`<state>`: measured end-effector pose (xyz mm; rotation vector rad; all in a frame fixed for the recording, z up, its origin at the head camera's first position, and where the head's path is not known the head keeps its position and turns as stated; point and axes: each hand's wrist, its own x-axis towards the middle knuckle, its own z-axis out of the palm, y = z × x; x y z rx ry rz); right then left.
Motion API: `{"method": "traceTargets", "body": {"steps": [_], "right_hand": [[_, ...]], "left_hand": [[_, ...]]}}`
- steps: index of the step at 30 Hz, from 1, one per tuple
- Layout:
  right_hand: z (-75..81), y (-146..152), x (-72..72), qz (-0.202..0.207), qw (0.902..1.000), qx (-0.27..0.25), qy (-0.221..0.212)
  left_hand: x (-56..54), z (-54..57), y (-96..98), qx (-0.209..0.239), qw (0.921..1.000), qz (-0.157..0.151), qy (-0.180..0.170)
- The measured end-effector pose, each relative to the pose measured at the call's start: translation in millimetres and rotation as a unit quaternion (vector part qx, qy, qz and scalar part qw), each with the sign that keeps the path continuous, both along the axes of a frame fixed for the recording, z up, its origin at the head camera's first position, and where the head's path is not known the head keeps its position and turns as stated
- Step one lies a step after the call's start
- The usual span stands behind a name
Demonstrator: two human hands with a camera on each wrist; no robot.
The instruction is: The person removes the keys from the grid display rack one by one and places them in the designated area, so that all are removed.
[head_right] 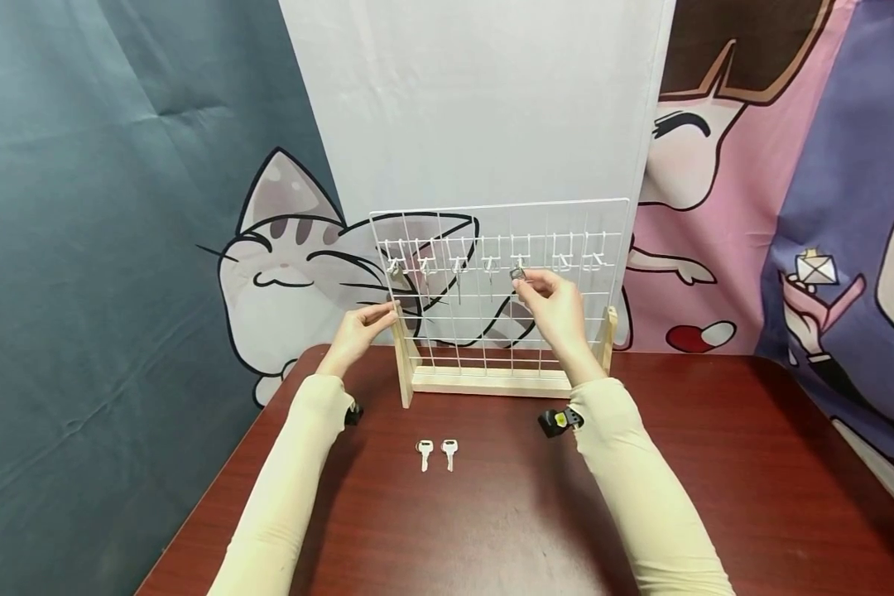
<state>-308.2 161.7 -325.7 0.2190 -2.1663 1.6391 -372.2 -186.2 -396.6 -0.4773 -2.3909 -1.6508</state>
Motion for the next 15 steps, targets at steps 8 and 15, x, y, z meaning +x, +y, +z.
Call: {"method": "traceTargets", "body": {"steps": [8, 15], "right_hand": [[0.9, 8.0, 16.6, -0.017, 0.9998, 0.009, 0.004], [2.1, 11.3, 24.3, -0.048, 0.9982, -0.024, 0.027]], "left_hand": [[0.0, -0.1, 1.1, 0.002, 1.0000, 0.001, -0.004], [-0.7, 1.1, 1.6, 0.004, 1.0000, -0.001, -0.004]]}}
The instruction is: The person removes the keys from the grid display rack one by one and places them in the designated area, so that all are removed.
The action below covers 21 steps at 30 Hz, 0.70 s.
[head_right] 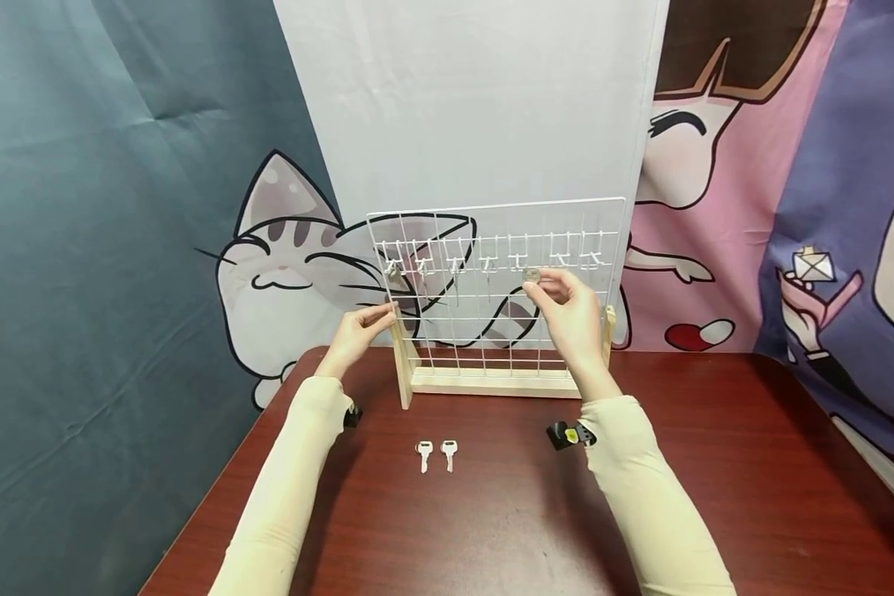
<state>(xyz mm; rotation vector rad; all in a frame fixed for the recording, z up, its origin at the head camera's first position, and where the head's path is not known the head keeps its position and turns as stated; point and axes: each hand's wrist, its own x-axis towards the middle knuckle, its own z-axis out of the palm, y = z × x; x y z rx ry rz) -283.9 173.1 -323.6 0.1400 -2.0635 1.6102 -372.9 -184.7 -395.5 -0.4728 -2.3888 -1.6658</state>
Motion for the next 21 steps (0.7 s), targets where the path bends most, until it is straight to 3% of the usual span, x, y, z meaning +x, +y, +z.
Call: {"method": "traceTargets", "body": {"steps": [5, 10, 17, 21], "right_hand": [[3.1, 0.8, 6.4, 0.007, 0.9999, -0.005, 0.010], [8.9, 0.5, 12.7, 0.057, 0.9967, -0.055, 0.017], [15.7, -6.4, 20.2, 0.139, 0.9820, -0.123, 0.037], [15.7, -10.4, 24.2, 0.176, 0.9718, -0.154, 0.028]], "left_hand": [[1.1, -0.8, 1.2, -0.007, 1.0000, 0.007, 0.001], [0.3, 2.3, 4.2, -0.001, 1.0000, 0.000, -0.003], [0.2, 1.7, 2.3, 0.004, 1.0000, 0.002, -0.001], [0.4, 1.0, 0.2, 0.005, 1.0000, 0.003, -0.001]]}}
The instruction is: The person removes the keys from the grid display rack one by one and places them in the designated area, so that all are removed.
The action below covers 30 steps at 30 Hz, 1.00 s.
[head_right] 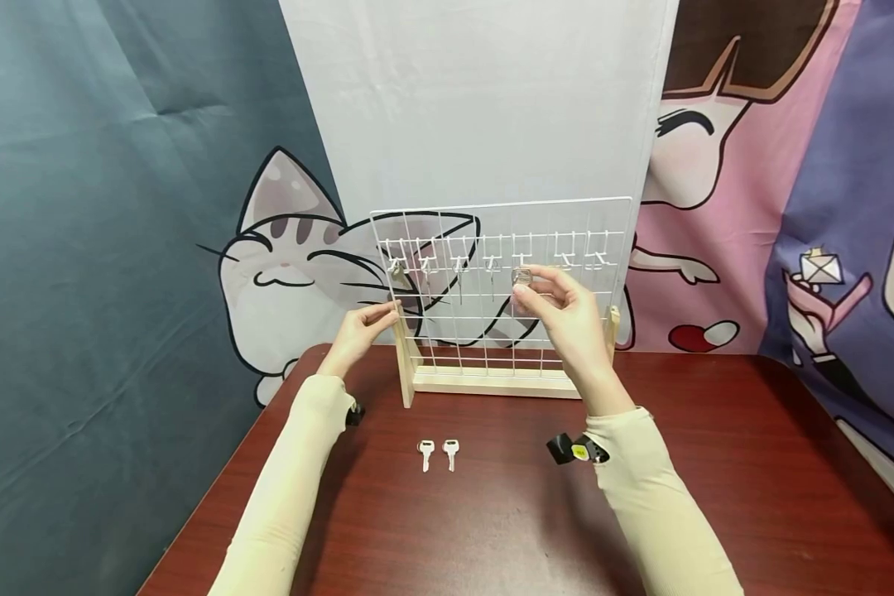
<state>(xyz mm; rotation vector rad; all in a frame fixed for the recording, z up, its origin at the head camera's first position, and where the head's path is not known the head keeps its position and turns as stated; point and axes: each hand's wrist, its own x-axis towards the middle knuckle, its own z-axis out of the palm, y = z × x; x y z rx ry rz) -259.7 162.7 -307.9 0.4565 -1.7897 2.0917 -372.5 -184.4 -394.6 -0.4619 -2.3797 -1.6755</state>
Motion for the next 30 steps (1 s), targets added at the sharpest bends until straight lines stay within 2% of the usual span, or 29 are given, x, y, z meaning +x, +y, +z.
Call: {"method": "traceTargets", "body": {"steps": [3, 8, 16, 20, 24, 30], "right_hand": [[-2.6, 0.3, 3.8, 0.019, 0.9995, -0.014, -0.018], [-10.8, 2.9, 8.2, 0.022, 0.9987, -0.003, -0.046], [-26.0, 6.6, 10.7, 0.035, 0.9978, 0.012, -0.055], [-33.3, 6.2, 10.7, 0.008, 0.9958, 0.057, -0.071], [-43.8, 5.5, 11.0, -0.018, 0.9879, 0.123, -0.093], [-65.5, 1.5, 12.1, -0.004, 0.9800, 0.157, -0.122]], "left_hand": [[0.7, -0.3, 0.5, -0.002, 1.0000, -0.001, -0.001], [1.6, -1.3, 0.2, -0.008, 0.9999, 0.000, -0.007], [-2.1, -0.8, -2.3, 0.006, 1.0000, -0.006, 0.000], [-3.3, 0.9, -3.6, 0.007, 0.9999, -0.006, 0.005], [-3.0, 1.6, -3.3, 0.004, 1.0000, -0.002, 0.007], [-1.2, 0.0, -0.7, -0.001, 1.0000, 0.004, 0.008]]}}
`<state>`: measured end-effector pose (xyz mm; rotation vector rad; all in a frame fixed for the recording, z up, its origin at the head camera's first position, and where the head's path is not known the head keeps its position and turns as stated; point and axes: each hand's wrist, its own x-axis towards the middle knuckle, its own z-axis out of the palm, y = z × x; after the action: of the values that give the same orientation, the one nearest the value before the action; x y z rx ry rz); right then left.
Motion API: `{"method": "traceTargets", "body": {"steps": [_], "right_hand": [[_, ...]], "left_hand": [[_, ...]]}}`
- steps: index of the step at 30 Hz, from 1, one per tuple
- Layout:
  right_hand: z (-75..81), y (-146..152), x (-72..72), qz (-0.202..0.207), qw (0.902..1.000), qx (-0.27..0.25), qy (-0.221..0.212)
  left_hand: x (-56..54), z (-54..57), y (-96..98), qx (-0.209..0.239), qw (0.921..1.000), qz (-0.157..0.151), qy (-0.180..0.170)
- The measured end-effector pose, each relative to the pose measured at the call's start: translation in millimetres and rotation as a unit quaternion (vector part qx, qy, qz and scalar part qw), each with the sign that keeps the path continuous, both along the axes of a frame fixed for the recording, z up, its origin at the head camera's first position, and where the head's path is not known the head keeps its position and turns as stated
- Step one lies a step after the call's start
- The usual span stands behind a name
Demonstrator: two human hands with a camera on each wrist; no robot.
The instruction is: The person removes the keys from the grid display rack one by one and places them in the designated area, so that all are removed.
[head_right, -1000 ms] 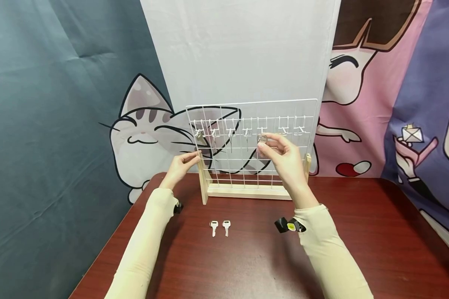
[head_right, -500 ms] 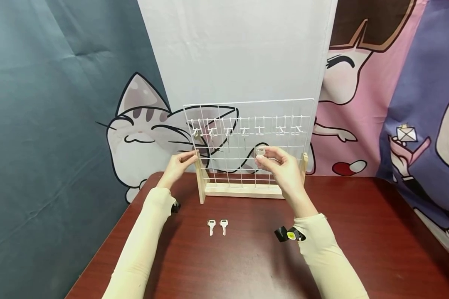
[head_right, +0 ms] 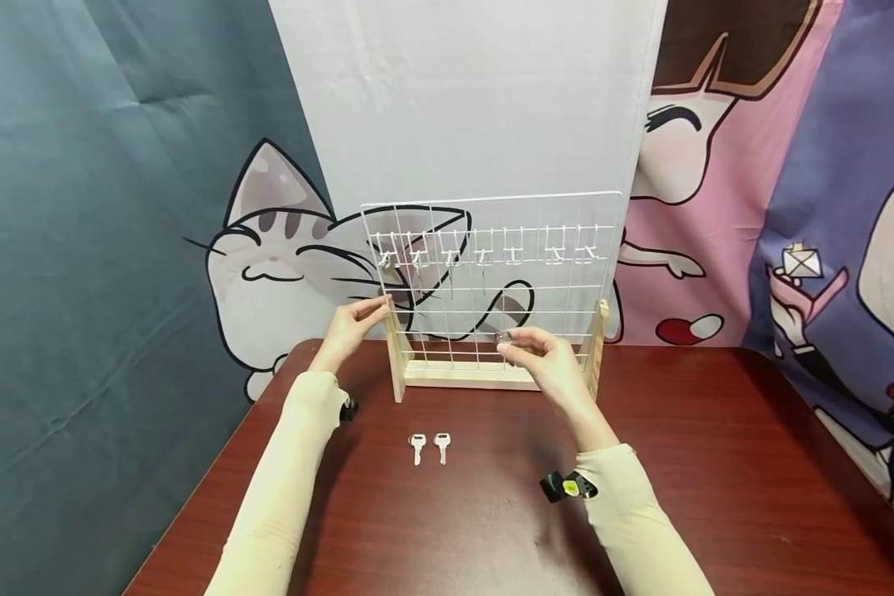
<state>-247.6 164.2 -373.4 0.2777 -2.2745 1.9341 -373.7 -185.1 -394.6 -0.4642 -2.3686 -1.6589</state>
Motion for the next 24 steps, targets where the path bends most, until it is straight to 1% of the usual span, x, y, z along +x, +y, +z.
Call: {"method": "traceTargets", "body": {"steps": [4, 8, 12, 13, 18, 19, 20, 24], "right_hand": [[-14.8, -5.6, -2.2, 0.014, 0.9997, 0.010, -0.015], [-29.2, -11.3, -3.6, 0.028, 0.9990, 0.008, -0.033], [-43.5, -15.5, -4.9, 0.041, 0.9983, 0.010, -0.041], [-47.0, -16.3, -5.2, 0.041, 0.9982, 0.016, -0.040], [-63.3, -20.1, -5.8, 0.041, 0.9970, 0.055, -0.038], [-66.7, -20.9, -5.7, 0.041, 0.9967, 0.057, -0.041], [-70.0, -22.1, -5.5, 0.042, 0.9965, 0.058, -0.044], [-83.6, -27.4, -4.9, 0.048, 0.9946, 0.055, -0.074]], "left_hand": [[0.6, -0.8, 0.4, 0.009, 1.0000, -0.003, 0.004], [1.1, -1.9, 0.3, 0.015, 0.9999, -0.003, 0.001], [1.3, -1.2, 0.6, 0.019, 0.9998, -0.004, 0.004], [4.8, 3.3, 1.5, 0.020, 0.9998, -0.007, 0.001], [4.1, 4.8, 2.0, 0.022, 0.9997, -0.012, -0.002], [4.3, 4.8, 2.0, 0.022, 0.9997, -0.012, -0.004], [0.9, 0.4, 1.1, 0.021, 0.9997, -0.011, -0.001], [1.4, -1.6, -0.1, 0.025, 0.9996, -0.012, -0.001]]}}
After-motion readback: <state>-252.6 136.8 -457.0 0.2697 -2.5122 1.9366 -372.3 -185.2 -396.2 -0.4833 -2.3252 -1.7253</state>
